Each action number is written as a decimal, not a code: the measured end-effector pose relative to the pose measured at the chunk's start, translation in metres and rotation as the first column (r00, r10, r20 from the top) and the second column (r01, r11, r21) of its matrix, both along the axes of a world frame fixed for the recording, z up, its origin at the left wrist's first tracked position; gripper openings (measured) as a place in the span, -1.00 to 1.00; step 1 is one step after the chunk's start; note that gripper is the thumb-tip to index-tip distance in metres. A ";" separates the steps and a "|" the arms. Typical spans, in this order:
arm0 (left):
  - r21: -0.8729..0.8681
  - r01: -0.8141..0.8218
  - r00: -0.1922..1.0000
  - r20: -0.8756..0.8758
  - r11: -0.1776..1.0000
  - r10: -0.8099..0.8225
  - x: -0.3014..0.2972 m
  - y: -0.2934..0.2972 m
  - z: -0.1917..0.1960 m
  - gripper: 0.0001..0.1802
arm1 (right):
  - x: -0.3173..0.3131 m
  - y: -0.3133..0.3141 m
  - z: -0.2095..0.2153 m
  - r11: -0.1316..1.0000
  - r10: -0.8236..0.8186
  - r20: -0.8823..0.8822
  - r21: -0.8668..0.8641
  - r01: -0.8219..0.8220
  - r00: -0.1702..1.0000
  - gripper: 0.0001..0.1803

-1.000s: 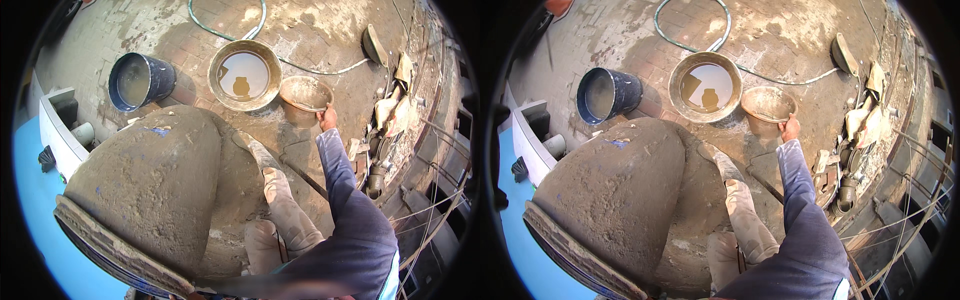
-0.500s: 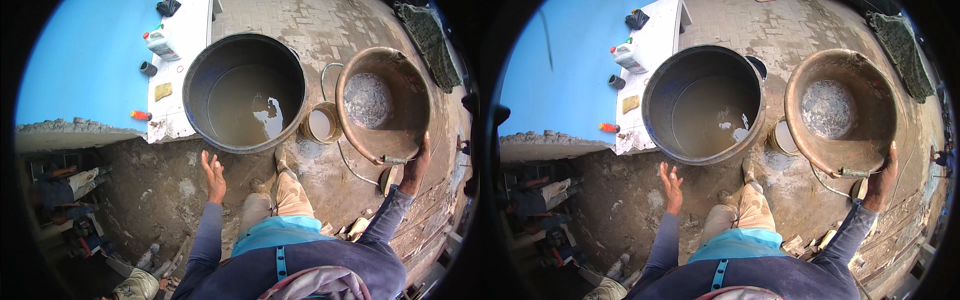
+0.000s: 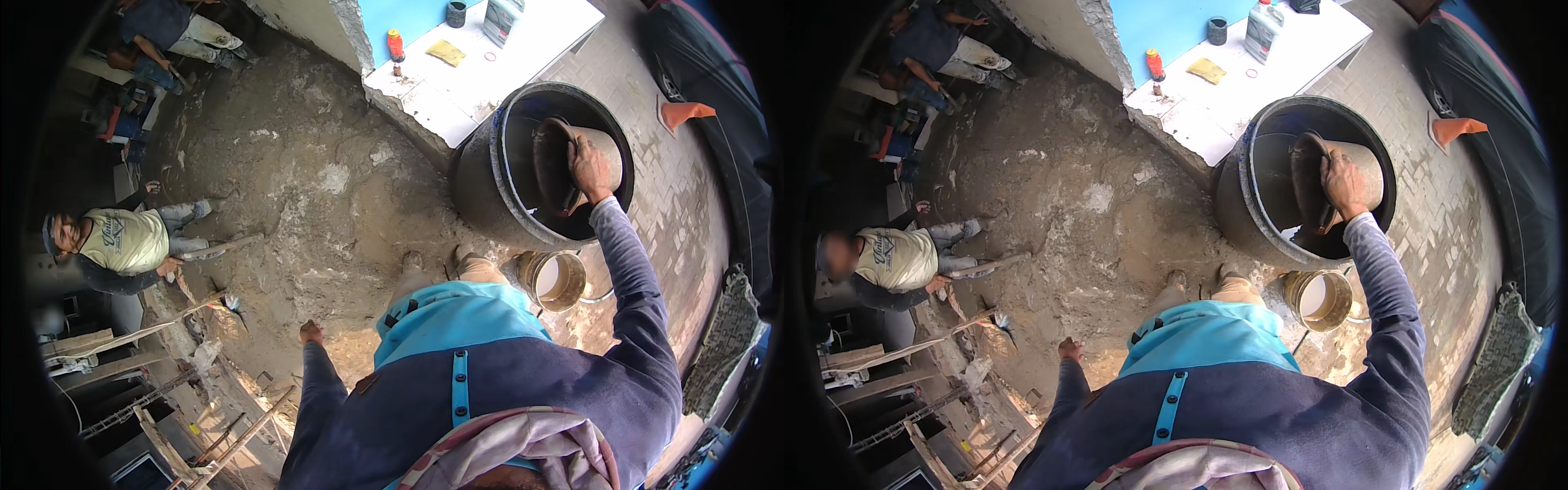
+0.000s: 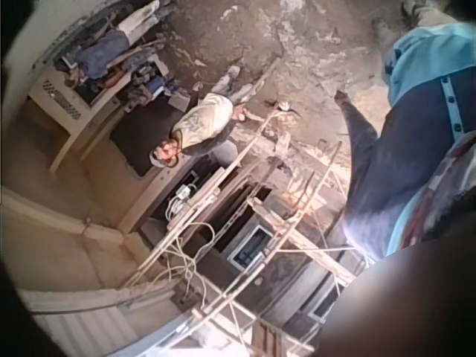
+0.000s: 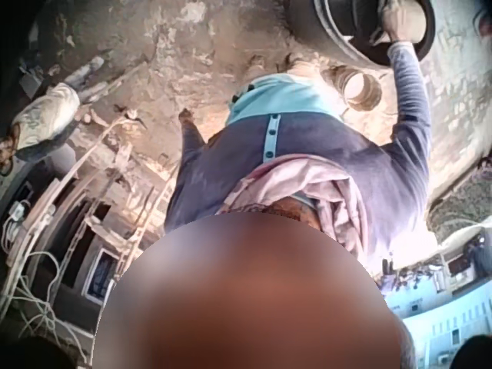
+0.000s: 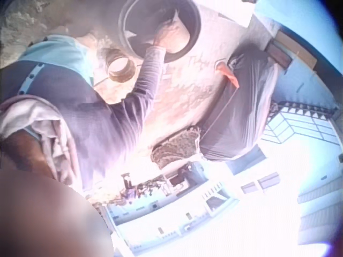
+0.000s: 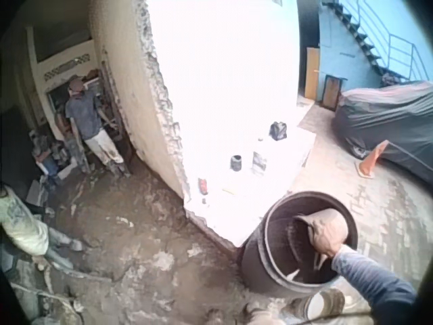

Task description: The person uses a long-handled tool to spread and level wet concrete on a floor while two coworkers also work nearby. The person briefly picks up a metal bowl and pours water into a large black drum before resuming leveling the concrete.

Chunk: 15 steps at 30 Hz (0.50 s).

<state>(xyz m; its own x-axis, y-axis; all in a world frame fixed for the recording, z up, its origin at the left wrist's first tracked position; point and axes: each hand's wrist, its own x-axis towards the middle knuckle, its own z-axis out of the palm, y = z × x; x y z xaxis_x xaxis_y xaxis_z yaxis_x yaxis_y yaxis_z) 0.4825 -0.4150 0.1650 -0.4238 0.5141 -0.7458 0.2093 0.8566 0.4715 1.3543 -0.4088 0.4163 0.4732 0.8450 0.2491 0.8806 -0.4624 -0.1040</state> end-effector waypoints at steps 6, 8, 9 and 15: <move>-0.162 -0.058 0.970 0.224 0.985 0.094 0.095 -0.165 0.010 -0.33 | 0.012 0.014 -0.180 0.901 0.074 -0.110 -0.419 -0.114 0.991 -0.72; -0.124 0.050 0.975 0.220 0.991 -0.021 0.136 -0.210 0.006 -0.34 | 0.007 0.008 -0.211 0.896 0.078 -0.348 -0.387 -0.219 0.934 -0.61; -0.102 0.052 0.971 0.238 0.993 -0.026 0.150 -0.222 0.003 -0.36 | 0.002 0.005 -0.221 0.895 0.119 -0.413 -0.350 -0.278 0.903 -0.54; -0.020 -0.092 0.956 0.278 0.996 0.094 0.182 -0.250 -0.006 -0.49 | -0.001 0.003 -0.219 0.906 -0.044 -0.320 -0.412 -0.098 0.946 -0.60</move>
<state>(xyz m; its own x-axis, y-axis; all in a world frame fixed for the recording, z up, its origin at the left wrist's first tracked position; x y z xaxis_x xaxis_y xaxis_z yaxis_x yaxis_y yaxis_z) 0.6642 -0.6649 0.1594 -0.2449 0.4770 -0.8441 -0.0097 0.8694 0.4941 1.3537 -0.4060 0.1972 0.4419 0.8499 -0.2871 0.8464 -0.5011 -0.1805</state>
